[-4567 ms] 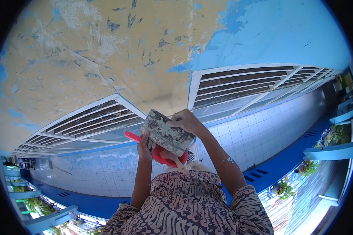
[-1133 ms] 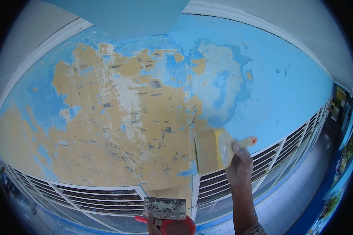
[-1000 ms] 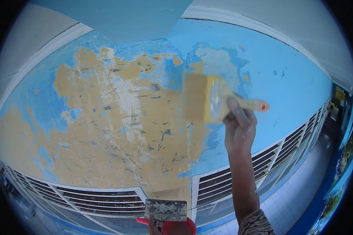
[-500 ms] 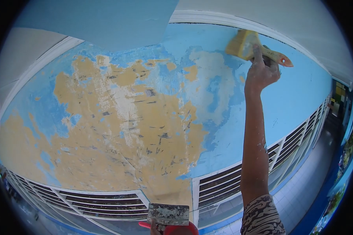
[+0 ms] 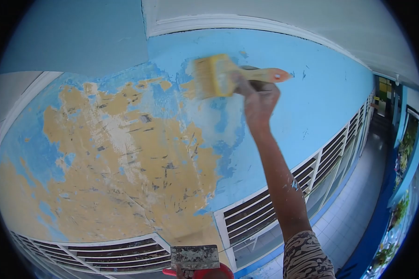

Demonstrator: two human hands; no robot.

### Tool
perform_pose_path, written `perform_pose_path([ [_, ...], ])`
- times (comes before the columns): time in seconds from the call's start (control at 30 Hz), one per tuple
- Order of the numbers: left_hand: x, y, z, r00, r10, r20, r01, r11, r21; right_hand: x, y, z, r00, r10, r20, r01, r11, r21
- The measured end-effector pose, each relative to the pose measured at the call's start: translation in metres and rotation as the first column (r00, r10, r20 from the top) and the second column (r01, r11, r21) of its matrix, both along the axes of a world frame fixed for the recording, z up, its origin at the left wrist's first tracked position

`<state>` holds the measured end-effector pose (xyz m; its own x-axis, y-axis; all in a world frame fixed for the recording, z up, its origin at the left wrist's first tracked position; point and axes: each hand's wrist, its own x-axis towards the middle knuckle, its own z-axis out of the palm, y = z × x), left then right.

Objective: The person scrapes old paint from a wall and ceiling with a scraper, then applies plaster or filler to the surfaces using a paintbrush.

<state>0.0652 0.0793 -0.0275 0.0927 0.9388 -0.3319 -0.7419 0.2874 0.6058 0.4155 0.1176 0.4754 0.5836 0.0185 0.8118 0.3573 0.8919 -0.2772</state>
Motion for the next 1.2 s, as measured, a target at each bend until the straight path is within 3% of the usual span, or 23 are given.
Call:
perform_pose_path([
  [0.1,-0.002,0.001,0.0,1.0,0.015,-0.004,-0.015,1.0,-0.017,0.094,-0.007,-0.028,0.949,-0.242,-0.204,0.272,0.953,0.137],
  [0.17,-0.003,0.001,0.0,1.0,0.03,-0.003,-0.03,0.999,-0.024,0.115,-0.024,-0.051,0.736,-0.601,-0.311,0.665,0.728,0.166],
  [0.2,-0.003,0.001,0.0,0.999,0.037,-0.003,-0.037,0.999,-0.031,0.111,-0.021,-0.066,0.737,-0.602,-0.308,0.664,0.729,0.163],
  [0.27,-0.004,0.002,0.0,0.999,0.043,-0.008,-0.043,0.998,-0.053,0.091,-0.017,-0.106,0.456,-0.884,-0.103,0.889,0.458,0.009],
  [0.3,-0.004,0.002,0.0,0.999,0.043,-0.011,-0.044,0.997,-0.062,0.054,-0.017,-0.119,0.328,-0.93,0.165,0.93,0.349,0.119],
  [0.33,-0.004,0.002,0.0,0.999,0.042,-0.015,-0.043,0.997,-0.07,0.02,-0.011,-0.151,-0.004,-0.911,0.412,0.981,0.076,0.178],
  [0.37,-0.004,0.003,0.0,0.999,0.035,-0.029,-0.038,0.995,-0.089,-0.028,-0.004,-0.211,0.233,-0.74,0.63,0.844,0.476,0.246],
  [0.43,-0.002,0.003,0.004,0.999,0.033,-0.04,-0.037,0.994,-0.099,-0.078,-0.035,-0.208,0.266,-0.454,0.851,0.626,0.752,0.206],
  [0.47,0.003,0.006,0.011,0.998,0.061,-0.032,-0.064,0.991,-0.114,-0.076,-0.035,-0.213,0.266,-0.457,0.849,0.625,0.752,0.209],
  [0.53,-0.003,0.006,0.005,0.994,0.101,-0.033,-0.105,0.985,-0.136,-0.065,-0.037,-0.226,0.539,-0.346,0.768,0.672,0.727,-0.144],
  [0.57,-0.011,0.009,-0.012,0.998,0.058,-0.017,-0.059,0.993,-0.099,-0.039,-0.032,-0.217,0.676,-0.335,0.656,0.56,0.813,-0.162],
  [0.6,-0.016,0.01,-0.021,1.0,0.014,0.0,-0.014,0.998,-0.062,-0.021,-0.024,-0.221,0.919,-0.28,0.277,0.359,0.885,-0.298],
  [0.63,-0.017,0.008,-0.018,1.0,0.022,0.002,-0.022,0.998,-0.065,-0.005,-0.03,-0.206,0.983,-0.084,-0.165,0.028,0.948,-0.316],
  [0.73,-0.022,0.003,-0.022,0.998,0.028,-0.062,-0.037,0.989,-0.141,0.037,-0.032,-0.207,0.922,-0.235,-0.306,0.184,0.965,-0.188],
  [0.77,-0.031,0.005,-0.046,1.0,-0.03,-0.001,0.03,0.999,-0.039,0.036,-0.032,-0.219,0.815,-0.568,-0.116,0.543,0.818,-0.192],
  [0.8,-0.037,0.005,-0.059,0.994,-0.097,0.05,0.094,0.993,0.066,0.033,-0.035,-0.231,0.565,-0.823,0.064,0.823,0.555,-0.123],
  [0.87,-0.011,-0.007,0.002,1.0,0.013,-0.009,-0.014,0.998,-0.053,-0.017,-0.037,-0.248,0.222,-0.847,0.484,0.942,0.313,0.117],
  [0.9,-0.002,-0.011,0.024,0.99,0.117,-0.076,-0.128,0.979,-0.158,-0.039,-0.025,-0.278,0.448,-0.775,0.446,0.855,0.517,0.037],
  [0.93,-0.008,-0.007,0.006,0.99,0.12,-0.08,-0.132,0.978,-0.159,-0.058,-0.031,-0.301,0.54,-0.605,0.585,0.755,0.655,-0.019],
  [1.0,-0.022,0.009,-0.042,0.998,-0.016,0.067,0.015,1.0,0.017,-0.086,-0.044,-0.295,0.543,-0.343,0.767,0.613,0.786,-0.083],
  [1.1,-0.025,0.008,-0.045,0.998,-0.006,0.067,0.005,1.0,0.014,-0.07,-0.04,-0.243,0.573,-0.369,0.732,0.682,0.71,-0.176],
  [1.17,-0.026,0.008,-0.044,0.998,-0.004,0.069,0.003,1.0,0.015,-0.046,-0.025,-0.196,0.9,-0.312,0.304,0.403,0.862,-0.307],
  [1.2,-0.027,0.007,-0.044,0.997,-0.003,0.077,0.001,1.0,0.02,-0.034,-0.019,-0.169,0.912,-0.377,0.161,0.407,0.88,-0.245],
])
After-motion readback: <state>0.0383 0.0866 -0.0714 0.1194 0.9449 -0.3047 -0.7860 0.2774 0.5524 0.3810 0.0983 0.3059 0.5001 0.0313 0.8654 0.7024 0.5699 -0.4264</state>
